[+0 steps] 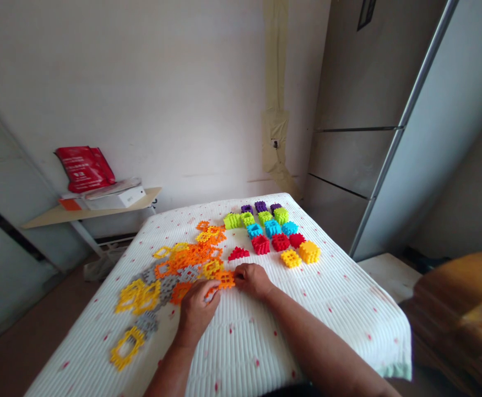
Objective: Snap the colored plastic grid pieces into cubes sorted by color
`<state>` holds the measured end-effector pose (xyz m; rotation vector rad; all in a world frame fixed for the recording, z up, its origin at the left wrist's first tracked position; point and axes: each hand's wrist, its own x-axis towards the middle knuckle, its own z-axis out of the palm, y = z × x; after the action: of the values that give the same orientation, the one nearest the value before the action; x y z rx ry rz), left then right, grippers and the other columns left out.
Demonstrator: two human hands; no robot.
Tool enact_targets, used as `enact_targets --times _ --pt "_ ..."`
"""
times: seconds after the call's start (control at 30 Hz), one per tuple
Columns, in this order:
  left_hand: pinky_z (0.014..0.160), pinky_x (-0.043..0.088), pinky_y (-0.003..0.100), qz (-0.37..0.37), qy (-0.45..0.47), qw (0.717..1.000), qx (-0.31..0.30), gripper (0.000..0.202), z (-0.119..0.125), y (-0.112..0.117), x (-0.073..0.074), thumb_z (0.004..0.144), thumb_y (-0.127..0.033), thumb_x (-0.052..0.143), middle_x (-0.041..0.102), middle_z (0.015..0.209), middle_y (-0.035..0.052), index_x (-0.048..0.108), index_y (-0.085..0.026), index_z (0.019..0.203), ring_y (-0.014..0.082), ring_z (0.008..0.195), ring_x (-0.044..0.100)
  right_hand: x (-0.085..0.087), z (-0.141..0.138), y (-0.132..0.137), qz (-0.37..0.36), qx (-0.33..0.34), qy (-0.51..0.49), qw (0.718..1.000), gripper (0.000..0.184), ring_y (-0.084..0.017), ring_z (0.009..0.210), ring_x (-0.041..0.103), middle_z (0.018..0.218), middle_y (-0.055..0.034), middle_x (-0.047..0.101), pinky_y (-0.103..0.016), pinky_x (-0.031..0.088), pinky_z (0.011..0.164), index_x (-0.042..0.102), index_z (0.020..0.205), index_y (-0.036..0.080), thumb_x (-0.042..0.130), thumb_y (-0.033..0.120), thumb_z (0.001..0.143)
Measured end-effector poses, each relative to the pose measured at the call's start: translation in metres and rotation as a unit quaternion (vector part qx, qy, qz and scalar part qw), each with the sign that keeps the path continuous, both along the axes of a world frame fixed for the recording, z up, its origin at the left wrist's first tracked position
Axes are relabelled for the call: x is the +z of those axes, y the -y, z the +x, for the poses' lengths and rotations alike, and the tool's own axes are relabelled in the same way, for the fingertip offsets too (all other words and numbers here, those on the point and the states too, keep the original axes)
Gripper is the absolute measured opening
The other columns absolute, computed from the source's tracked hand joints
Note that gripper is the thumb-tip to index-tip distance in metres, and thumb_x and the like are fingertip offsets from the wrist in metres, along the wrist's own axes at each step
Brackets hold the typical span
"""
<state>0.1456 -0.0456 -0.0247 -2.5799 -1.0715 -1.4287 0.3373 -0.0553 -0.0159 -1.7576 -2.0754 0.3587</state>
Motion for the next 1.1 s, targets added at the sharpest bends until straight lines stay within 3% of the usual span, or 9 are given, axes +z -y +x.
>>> enact_targets --times 1.1 --pt "0.066 0.052 0.024 -0.005 0.000 1.000 0.006 0.010 0.0009 0.0005 -0.0009 0.075 -0.021 0.053 0.068 0.074 0.0016 0.063 -0.020 0.078 0.0142 0.070 0.064 -0.0005 0.0001 -0.0005 0.004 -0.001 0.002 1.000 0.017 -0.012 0.072 0.057 0.082 -0.0013 0.067 -0.020 0.031 0.059 0.066 0.079 0.020 0.049 0.022 0.078"
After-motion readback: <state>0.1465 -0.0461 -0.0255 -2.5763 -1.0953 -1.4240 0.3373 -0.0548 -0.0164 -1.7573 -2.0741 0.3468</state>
